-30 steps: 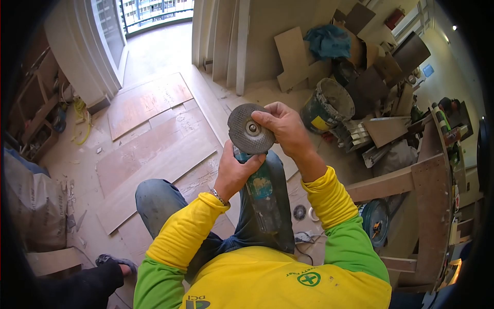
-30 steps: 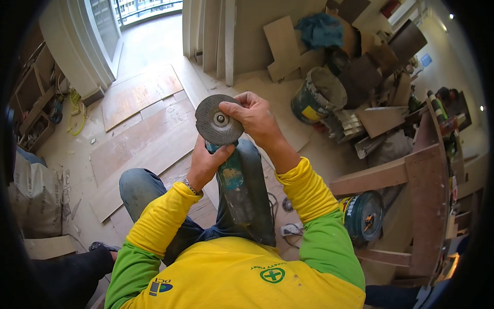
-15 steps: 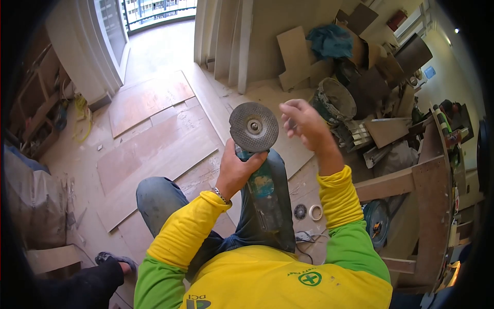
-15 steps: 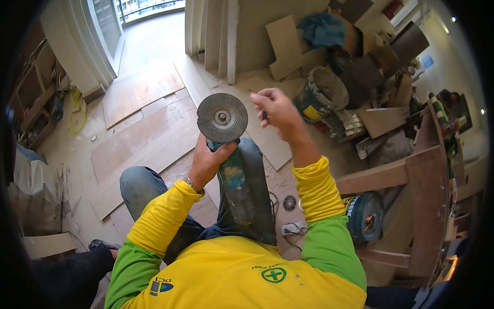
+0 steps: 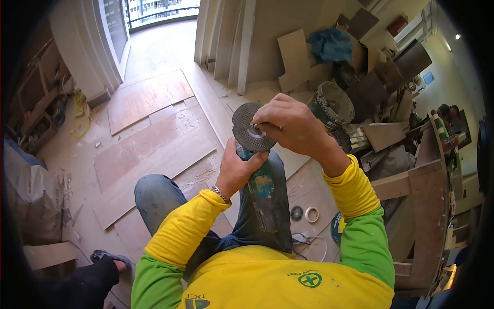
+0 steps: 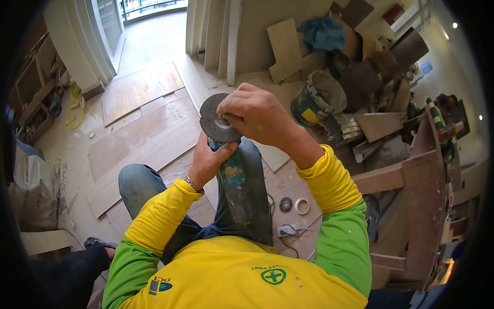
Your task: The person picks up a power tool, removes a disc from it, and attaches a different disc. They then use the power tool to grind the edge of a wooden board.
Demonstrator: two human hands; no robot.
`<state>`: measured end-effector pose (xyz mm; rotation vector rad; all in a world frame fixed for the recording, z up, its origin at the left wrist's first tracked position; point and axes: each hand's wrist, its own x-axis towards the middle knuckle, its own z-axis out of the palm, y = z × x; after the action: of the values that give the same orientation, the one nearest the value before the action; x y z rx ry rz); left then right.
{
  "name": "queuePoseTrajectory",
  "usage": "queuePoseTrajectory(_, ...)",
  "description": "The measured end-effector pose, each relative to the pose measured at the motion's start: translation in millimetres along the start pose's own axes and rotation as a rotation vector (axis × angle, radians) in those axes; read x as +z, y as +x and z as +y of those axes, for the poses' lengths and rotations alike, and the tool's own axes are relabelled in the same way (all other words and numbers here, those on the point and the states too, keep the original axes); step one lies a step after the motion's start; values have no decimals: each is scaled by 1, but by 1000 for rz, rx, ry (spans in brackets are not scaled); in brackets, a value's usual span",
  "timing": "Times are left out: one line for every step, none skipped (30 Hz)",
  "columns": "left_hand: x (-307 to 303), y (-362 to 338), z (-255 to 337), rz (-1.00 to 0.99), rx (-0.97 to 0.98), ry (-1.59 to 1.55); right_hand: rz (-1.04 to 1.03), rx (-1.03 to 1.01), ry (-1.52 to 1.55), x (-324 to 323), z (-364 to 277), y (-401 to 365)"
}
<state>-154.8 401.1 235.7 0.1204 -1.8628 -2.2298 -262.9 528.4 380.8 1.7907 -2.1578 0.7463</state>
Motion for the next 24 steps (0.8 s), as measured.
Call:
queuePoseTrajectory(0,0,0,1,-2,-7,-2,-2,0,0,0,0)
queuePoseTrajectory(-1,0,-1,3,-1,-8,-37,-21,-9,0,-1,0)
queuePoseTrajectory(-1,1,-2,1,-5,-21,-74,-39,-19,-1,-2,0)
queuePoseTrajectory(-1,0,-2,-2,-10,-34,-78,-41,-18,-2,-2,0)
queuePoseTrajectory(-1,0,-2,-1,-10,-38,-123,-22,19,-5,-3,2)
queuePoseTrajectory(-1,0,-1,0,-17,-36,-169,-3,56,-6,-3,2)
queuePoseTrajectory(-1,0,-1,1,-24,-33,-173,-4,54,-7,-3,3)
queuePoseTrajectory(-1,0,-1,2,-23,-37,-198,-14,61,-7,-1,3)
queuePoseTrajectory(-1,0,-3,4,-18,-43,-222,-23,68,-8,0,4)
queuePoseTrajectory(-1,1,-4,7,-12,-49,-225,-25,66,-9,0,5)
queuePoseTrajectory(-1,1,-5,8,-11,-51,-265,-23,49,-11,-1,7)
queuePoseTrajectory(-1,2,-6,5,-8,-47,-303,-21,33,-12,-1,8)
queuePoseTrajectory(-1,2,-5,2,-4,-43,-303,-20,31,-14,-1,10)
queuePoseTrajectory(-1,2,-4,2,-3,-43,-342,-16,20,-15,0,11)
queuePoseTrajectory(-1,1,-2,1,-7,-30,-381,-11,9,-16,1,13)
queuePoseTrajectory(-1,0,0,0,-11,-16,-380,-10,8,-18,0,15)
queuePoseTrajectory(-2,0,1,-1,-10,-16,-410,25,12,-20,0,17)
queuePoseTrajectory(-2,0,2,-3,-19,-8,-440,61,16,-21,-1,19)
queuePoseTrajectory(-2,0,2,-4,-27,-1,-440,62,16,-22,-1,21)
queuePoseTrajectory(-2,0,2,-5,-27,-1,-456,84,5,-23,0,23)
queuePoseTrajectory(-1,0,1,-4,-23,-5,-472,108,-5,-23,0,24)
queuePoseTrajectory(-1,0,0,-2,-19,-8,-473,109,-6,-23,0,24)
queuePoseTrajectory(-1,0,0,-3,-19,-9,-459,111,-37,-22,0,24)
queuePoseTrajectory(-1,0,0,-6,-20,-4,-447,113,-68,-22,0,24)
